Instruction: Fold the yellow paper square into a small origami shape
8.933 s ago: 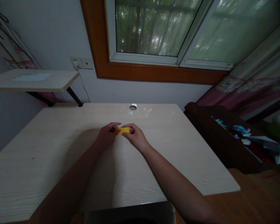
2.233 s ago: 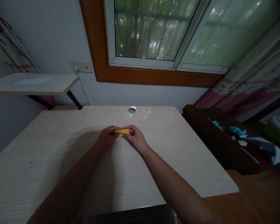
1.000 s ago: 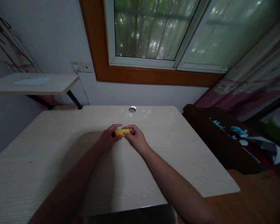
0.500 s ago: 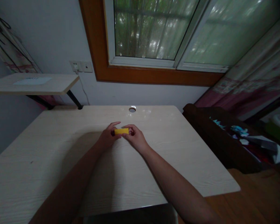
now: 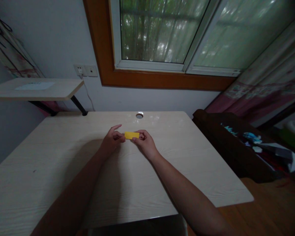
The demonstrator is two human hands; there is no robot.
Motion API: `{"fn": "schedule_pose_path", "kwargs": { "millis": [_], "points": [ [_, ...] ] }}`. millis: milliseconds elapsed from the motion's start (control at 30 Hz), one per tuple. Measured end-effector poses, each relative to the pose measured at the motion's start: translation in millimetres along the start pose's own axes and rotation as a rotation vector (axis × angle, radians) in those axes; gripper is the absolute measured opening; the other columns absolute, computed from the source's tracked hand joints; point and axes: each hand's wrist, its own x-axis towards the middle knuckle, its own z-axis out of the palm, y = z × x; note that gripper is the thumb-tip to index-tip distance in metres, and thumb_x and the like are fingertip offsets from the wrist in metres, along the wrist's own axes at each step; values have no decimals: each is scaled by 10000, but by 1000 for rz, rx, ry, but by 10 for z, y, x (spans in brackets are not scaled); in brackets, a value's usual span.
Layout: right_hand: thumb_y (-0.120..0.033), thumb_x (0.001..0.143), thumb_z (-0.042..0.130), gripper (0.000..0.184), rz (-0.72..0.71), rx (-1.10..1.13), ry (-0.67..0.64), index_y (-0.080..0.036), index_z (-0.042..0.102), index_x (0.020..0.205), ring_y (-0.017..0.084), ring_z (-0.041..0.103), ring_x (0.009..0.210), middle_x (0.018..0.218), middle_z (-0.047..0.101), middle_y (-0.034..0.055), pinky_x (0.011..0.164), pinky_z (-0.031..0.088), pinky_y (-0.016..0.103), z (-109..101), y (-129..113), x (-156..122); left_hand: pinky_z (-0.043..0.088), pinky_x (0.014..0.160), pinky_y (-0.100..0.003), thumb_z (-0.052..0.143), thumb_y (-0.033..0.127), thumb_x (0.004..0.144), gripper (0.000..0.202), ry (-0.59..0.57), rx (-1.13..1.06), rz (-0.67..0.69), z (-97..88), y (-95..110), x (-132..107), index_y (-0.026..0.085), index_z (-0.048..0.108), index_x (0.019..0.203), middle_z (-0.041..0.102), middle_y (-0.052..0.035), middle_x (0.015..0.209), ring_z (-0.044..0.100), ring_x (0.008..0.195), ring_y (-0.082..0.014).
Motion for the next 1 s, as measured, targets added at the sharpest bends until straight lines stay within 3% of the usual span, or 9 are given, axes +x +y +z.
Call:
{"fn": "schedule_pose_path", "kwargs": {
  "millis": [133,200,367,500,633,800,1000],
  "points": [
    [-310,614,778,417,43,49,49,-211,568,960,121,576,612,687,583,-49,644,507,290,-5,-26,16,536,756,-295,664,299,794,588,96,135,69,-33,9,-1,163,433,1318,633,6,795,639,721,-135],
    [-317,605,783,430,56,71,54,-211,566,961,124,586,617,684,585,-51,659,519,302,-3,-37,16,548,762,-296,638,280,817,512,126,248,156,-30,20,-14,182,480,1293,633,-35,918,640,807,-148],
    [-301,607,794,449,68,99,-6,-209,551,973,122,603,605,673,604,-53,664,523,298,-5,-60,-1,515,940,-380,607,217,851,342,52,539,485,25,20,-56,257,605,1191,491,-87,1256,538,1123,-201],
    [-281,603,811,493,91,117,-89,-207,545,1011,129,621,613,695,636,-44,667,526,305,-24,-77,-9,477,988,-392,605,221,868,205,14,640,597,31,-18,-60,286,676,1048,456,-62,1323,486,1192,-205],
    [-294,614,825,530,99,135,-129,-217,545,1058,136,626,617,693,651,-42,686,530,321,-50,-92,-7,462,983,-399,613,264,873,138,13,680,586,-15,-26,-24,284,701,977,550,-56,1256,505,1161,-204],
    [-363,678,799,458,87,116,-174,-219,592,1061,134,595,602,652,624,-38,641,495,298,-73,-128,-9,447,976,-416,615,297,873,111,13,597,523,-8,24,-4,244,705,912,705,-46,970,592,1047,-215],
    [-471,725,736,342,60,-97,-136,-174,701,891,77,351,478,542,419,-64,464,270,219,-83,-133,-39,523,786,-308,630,413,838,255,26,381,155,40,24,-68,217,688,991,699,-43,940,652,832,-178]
  ]
}}
